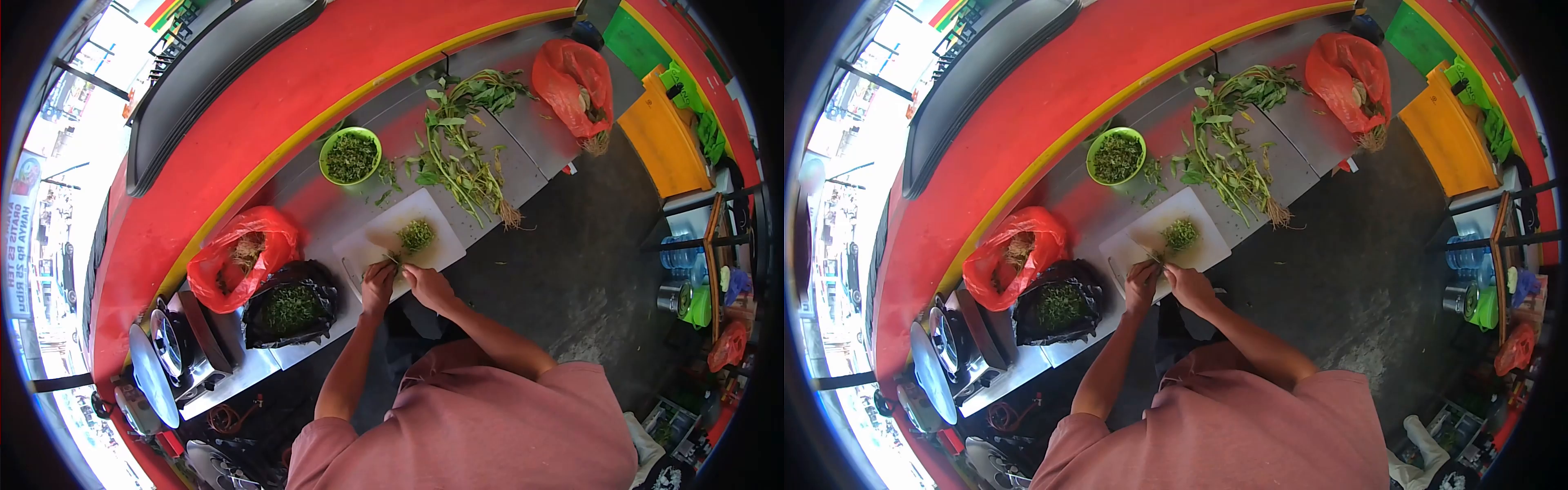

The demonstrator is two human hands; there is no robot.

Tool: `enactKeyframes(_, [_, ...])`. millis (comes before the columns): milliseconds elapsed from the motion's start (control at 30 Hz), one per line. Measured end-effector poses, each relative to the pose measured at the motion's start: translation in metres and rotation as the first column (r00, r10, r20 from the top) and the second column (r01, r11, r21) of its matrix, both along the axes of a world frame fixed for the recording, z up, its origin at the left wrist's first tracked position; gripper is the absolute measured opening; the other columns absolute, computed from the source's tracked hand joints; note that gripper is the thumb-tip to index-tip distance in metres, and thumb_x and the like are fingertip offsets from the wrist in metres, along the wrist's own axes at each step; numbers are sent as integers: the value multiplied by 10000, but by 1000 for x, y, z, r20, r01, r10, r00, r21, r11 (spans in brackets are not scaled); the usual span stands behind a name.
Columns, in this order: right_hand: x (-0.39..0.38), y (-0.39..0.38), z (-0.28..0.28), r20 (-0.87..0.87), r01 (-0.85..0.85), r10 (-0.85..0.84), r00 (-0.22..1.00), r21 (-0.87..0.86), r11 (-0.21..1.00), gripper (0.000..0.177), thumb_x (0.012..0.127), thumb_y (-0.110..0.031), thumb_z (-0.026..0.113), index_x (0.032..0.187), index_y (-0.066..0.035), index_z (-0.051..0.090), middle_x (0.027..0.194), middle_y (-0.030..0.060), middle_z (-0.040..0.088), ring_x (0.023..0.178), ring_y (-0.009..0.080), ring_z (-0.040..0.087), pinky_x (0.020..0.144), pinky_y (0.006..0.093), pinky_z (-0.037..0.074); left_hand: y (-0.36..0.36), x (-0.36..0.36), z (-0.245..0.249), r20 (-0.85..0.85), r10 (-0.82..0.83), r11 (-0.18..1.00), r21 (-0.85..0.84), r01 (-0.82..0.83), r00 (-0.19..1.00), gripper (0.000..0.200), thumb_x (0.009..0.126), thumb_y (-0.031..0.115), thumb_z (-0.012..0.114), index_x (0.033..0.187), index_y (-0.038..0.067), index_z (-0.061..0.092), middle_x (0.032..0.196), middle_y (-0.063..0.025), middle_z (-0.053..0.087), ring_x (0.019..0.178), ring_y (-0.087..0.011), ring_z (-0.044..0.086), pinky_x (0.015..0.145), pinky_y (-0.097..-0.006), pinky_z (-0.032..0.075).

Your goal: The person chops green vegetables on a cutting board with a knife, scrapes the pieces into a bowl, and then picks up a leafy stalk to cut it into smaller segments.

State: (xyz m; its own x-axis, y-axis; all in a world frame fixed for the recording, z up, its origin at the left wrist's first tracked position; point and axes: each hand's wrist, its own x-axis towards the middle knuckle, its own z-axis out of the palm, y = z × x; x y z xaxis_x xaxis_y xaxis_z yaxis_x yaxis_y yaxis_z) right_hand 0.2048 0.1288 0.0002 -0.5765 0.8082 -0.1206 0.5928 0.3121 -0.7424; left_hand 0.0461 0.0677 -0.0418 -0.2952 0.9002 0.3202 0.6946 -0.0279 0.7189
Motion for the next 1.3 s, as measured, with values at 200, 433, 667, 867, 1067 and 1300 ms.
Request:
enactKeyframes(200, [15,-14,-2,70,15,-11,998,-60,998,311,979,-292,524,1237,-143,611,823,198,685,741,402,668,617,496,545,-2,3,2,23,27,999,-27,-26,999,133,794,-13,695,925,-3,711,942,-123,693,906,-320,649,818,-403,520])
enactKeyframes(433, [0,-1,-22,72,-59,48,996,152,987,318,973,-266,535,1271,-170,592,766,178,669,689,379,665,578,480,535,-1,4,9,-48,-23,999,24,24,999,126,788,-17,702,913,0,712,933,-124,689,894,-331,648,800,-405,523])
enactKeyframes(667, [23,13,-17,-7,80,-80,997,76,994,293,981,-266,537,1221,-130,639,835,192,691,738,377,669,638,473,540,-1,3,5,-21,4,1000,-4,-4,1000,135,794,-6,707,928,8,708,955,-128,689,919,-326,658,825,-406,526])
enactKeyframes(867, [28,17,-16,-160,157,-170,972,-92,983,314,994,-254,548,1208,-42,637,813,223,674,706,362,675,630,419,508,-3,4,10,110,63,995,-81,-55,992,157,810,7,706,966,14,694,978,-134,685,932,-332,662,831,-404,527])
enactKeyframes(1067, [33,6,-1,-222,170,-207,953,-175,970,320,997,-248,542,1217,-33,628,740,217,651,640,334,664,599,400,491,-4,5,4,54,49,998,-45,-46,997,167,809,25,715,974,2,701,1056,-134,670,973,-324,649,860,-403,517])
enactKeyframes(1300, [35,-4,4,-231,118,-133,964,-77,990,325,992,-254,547,1224,-40,623,734,216,651,635,364,653,586,415,491,-8,13,8,-119,76,997,27,-74,990,168,819,48,705,983,18,727,1072,-116,676,997,-316,635,899,-412,497])
